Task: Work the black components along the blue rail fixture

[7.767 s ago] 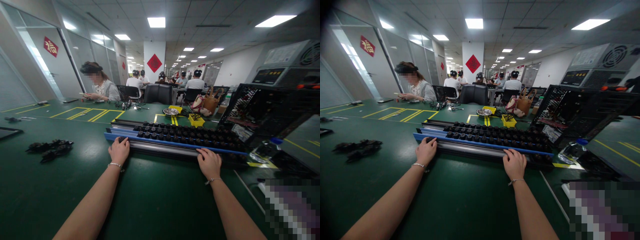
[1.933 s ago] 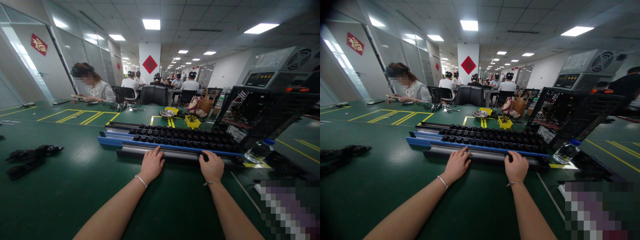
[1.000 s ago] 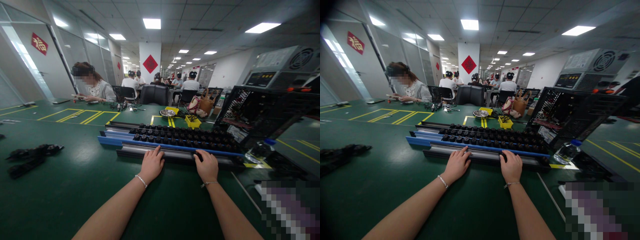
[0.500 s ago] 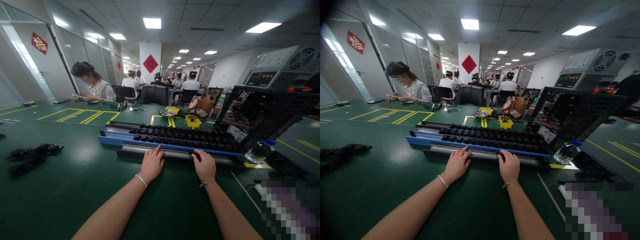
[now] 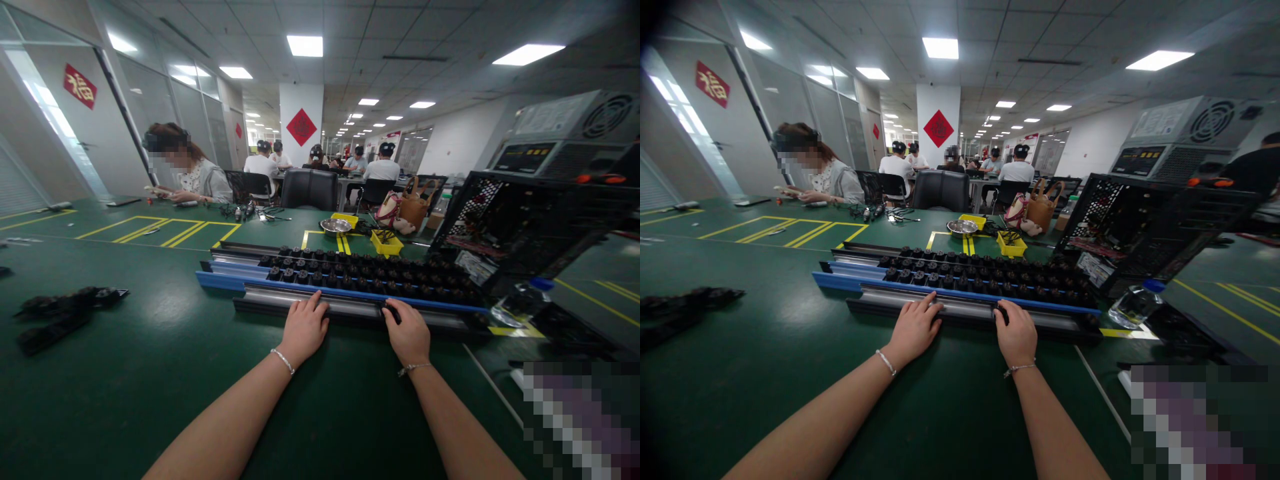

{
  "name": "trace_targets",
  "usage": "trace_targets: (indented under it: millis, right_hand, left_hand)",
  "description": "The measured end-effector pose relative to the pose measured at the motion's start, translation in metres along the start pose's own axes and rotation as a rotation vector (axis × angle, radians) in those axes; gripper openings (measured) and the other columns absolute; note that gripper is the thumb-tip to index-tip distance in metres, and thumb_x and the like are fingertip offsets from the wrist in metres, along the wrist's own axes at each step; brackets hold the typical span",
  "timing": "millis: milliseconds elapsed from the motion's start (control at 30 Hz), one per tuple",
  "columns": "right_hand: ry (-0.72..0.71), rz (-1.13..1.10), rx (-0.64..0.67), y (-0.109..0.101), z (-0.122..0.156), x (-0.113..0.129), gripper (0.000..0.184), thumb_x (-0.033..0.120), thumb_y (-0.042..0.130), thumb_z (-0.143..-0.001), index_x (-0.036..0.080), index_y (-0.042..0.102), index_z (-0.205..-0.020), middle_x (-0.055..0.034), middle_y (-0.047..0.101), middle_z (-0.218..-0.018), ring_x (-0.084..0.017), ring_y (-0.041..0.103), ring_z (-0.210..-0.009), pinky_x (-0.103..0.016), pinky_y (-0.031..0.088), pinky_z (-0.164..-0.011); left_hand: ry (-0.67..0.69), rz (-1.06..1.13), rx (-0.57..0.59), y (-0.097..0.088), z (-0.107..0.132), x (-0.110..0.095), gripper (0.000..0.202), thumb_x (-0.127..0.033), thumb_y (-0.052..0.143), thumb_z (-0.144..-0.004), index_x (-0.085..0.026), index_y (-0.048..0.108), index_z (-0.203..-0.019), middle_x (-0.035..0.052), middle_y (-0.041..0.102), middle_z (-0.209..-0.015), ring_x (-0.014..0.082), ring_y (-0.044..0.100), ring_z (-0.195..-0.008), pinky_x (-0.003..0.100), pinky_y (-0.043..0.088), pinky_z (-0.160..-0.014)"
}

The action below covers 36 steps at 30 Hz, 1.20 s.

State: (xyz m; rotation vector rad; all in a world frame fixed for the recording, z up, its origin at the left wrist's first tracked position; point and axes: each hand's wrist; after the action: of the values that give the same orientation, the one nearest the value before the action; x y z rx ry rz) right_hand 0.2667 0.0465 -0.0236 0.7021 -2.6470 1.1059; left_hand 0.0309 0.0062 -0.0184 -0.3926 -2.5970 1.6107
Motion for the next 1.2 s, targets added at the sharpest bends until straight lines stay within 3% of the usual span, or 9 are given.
trace_targets:
  millis: [367, 733, 1000, 1200]
  right_hand:
    - [-0.045, -0.045, 0.021, 0.002, 0.000, 0.003, 0.031, 0.032, 0.045, -0.084, 0.017, 0.064, -0.102, -0.0094, 0.067, -0.106, -0.022, 0.060, -0.097, -0.039, 0.047, -0.090]
    - [-0.119, -0.213, 0.140, 0.005, 0.005, 0.026, 0.031, 0.024, 0.041, -0.084, 0.018, 0.062, -0.107, -0.0086, 0.064, -0.112, -0.020, 0.057, -0.107, -0.041, 0.044, -0.099]
    - [-0.154, -0.276, 0.217, 0.003, 0.006, 0.035, 0.026, 0.019, 0.040, -0.082, 0.019, 0.061, -0.096, -0.0096, 0.064, -0.104, -0.021, 0.058, -0.102, -0.042, 0.046, -0.095]
    - [-0.240, -0.229, 0.354, 0.002, 0.010, 0.048, 0.027, 0.015, 0.038, -0.081, 0.019, 0.057, -0.099, -0.0097, 0.063, -0.109, -0.022, 0.053, -0.112, -0.051, 0.031, -0.107]
  left_hand:
    - [0.000, -0.002, -0.010, 0.000, 0.000, 0.000, 0.030, -0.032, 0.049, -0.086, -0.027, 0.057, -0.115, 0.0032, 0.045, -0.139, 0.0230, 0.051, -0.106, 0.040, 0.037, -0.093]
    - [-0.006, 0.005, 0.015, -0.002, 0.000, -0.001, 0.031, -0.032, 0.046, -0.087, -0.027, 0.056, -0.116, 0.0033, 0.044, -0.140, 0.0233, 0.051, -0.107, 0.041, 0.037, -0.094]
    - [-0.014, 0.019, 0.016, -0.003, 0.000, -0.001, 0.031, -0.031, 0.047, -0.086, -0.028, 0.057, -0.115, 0.0036, 0.044, -0.140, 0.0237, 0.051, -0.108, 0.041, 0.037, -0.094]
    - [-0.009, 0.001, 0.001, -0.001, 0.000, -0.001, 0.031, -0.031, 0.047, -0.087, -0.027, 0.056, -0.116, 0.0039, 0.044, -0.140, 0.0233, 0.051, -0.108, 0.041, 0.037, -0.094]
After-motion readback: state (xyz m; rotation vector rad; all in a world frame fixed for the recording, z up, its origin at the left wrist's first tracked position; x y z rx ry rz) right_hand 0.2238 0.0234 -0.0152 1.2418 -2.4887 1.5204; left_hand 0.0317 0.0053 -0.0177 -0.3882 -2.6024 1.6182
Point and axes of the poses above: each hand's wrist, its own z-axis away from the middle knuckle, its own y-axis out of the palm, x = y × z
